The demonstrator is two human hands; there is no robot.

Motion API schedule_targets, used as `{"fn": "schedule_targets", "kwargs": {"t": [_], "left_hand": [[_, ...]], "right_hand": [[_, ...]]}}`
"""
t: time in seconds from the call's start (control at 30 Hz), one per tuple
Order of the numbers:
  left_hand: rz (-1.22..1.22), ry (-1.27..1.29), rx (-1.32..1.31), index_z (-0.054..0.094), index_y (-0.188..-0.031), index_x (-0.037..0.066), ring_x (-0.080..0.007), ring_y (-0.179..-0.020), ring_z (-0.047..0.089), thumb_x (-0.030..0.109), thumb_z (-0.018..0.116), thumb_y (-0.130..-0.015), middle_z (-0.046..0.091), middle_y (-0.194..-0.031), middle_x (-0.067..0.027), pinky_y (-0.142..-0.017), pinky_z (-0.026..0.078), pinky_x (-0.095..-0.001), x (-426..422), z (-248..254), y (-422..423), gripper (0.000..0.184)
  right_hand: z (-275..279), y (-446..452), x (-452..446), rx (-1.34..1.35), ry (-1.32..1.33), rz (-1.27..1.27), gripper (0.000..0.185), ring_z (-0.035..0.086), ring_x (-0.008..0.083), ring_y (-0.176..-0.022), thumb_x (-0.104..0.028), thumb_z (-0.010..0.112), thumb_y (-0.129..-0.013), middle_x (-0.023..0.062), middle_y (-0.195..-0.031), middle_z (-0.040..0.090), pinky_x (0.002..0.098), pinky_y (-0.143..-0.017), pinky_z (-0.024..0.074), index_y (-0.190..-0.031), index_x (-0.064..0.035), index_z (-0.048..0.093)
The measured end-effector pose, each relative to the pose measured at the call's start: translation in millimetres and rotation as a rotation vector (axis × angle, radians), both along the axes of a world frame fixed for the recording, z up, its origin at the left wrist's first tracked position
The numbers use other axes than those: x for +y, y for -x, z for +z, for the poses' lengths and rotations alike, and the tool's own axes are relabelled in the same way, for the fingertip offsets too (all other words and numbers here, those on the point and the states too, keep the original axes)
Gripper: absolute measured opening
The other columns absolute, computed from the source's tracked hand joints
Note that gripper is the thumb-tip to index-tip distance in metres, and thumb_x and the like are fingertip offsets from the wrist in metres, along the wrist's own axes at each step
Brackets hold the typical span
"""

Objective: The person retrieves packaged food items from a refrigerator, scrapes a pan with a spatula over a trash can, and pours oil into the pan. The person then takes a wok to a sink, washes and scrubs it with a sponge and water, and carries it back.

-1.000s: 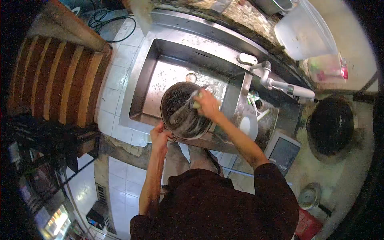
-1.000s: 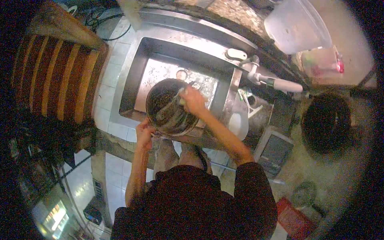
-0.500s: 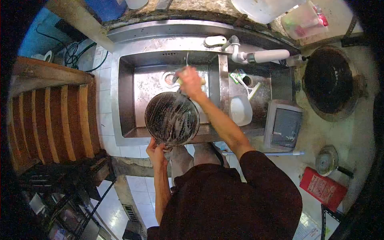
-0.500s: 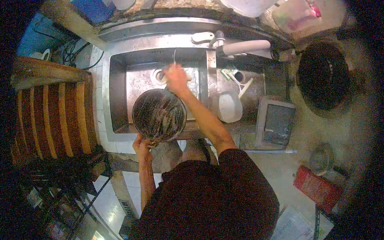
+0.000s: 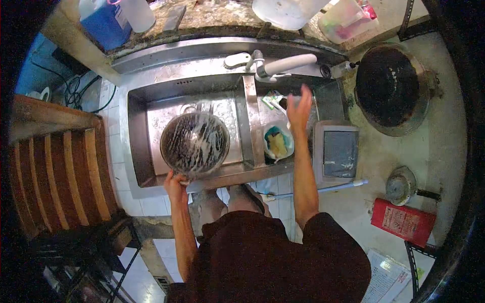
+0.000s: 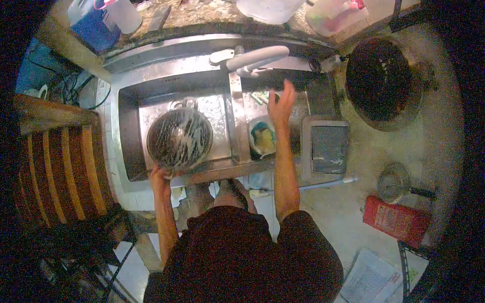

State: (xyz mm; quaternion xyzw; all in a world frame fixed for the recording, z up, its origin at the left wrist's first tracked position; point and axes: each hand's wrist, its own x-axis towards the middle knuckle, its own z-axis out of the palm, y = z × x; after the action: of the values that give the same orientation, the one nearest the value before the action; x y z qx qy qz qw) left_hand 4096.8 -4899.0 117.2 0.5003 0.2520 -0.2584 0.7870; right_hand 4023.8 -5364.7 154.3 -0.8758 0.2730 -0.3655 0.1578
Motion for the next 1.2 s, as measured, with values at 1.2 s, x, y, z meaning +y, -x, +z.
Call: {"fn": "schedule_targets", "kwargs": {"t": [1.2], "left_hand": [[0.736, 0.165, 0.041, 0.055, -0.104, 0.003, -0.0239, -0.079, 0.061, -0.011, 0.050, -0.069, 0.061, -0.094, -0.0076, -0.063, 0.061, -0.0467, -95.0, -44.5, -56.4, 0.038]], "right_hand": [[-17.0, -260.1, 180.5, 1.323, -0.324, 1.270, 0.034, 0.066, 0.0203, -0.093, -0.007, 0.059, -0.075, 0.0157, -0.101, 0.070, 0.0322, -0.081, 0.0530, -0.107, 0.0022, 0.068]]}}
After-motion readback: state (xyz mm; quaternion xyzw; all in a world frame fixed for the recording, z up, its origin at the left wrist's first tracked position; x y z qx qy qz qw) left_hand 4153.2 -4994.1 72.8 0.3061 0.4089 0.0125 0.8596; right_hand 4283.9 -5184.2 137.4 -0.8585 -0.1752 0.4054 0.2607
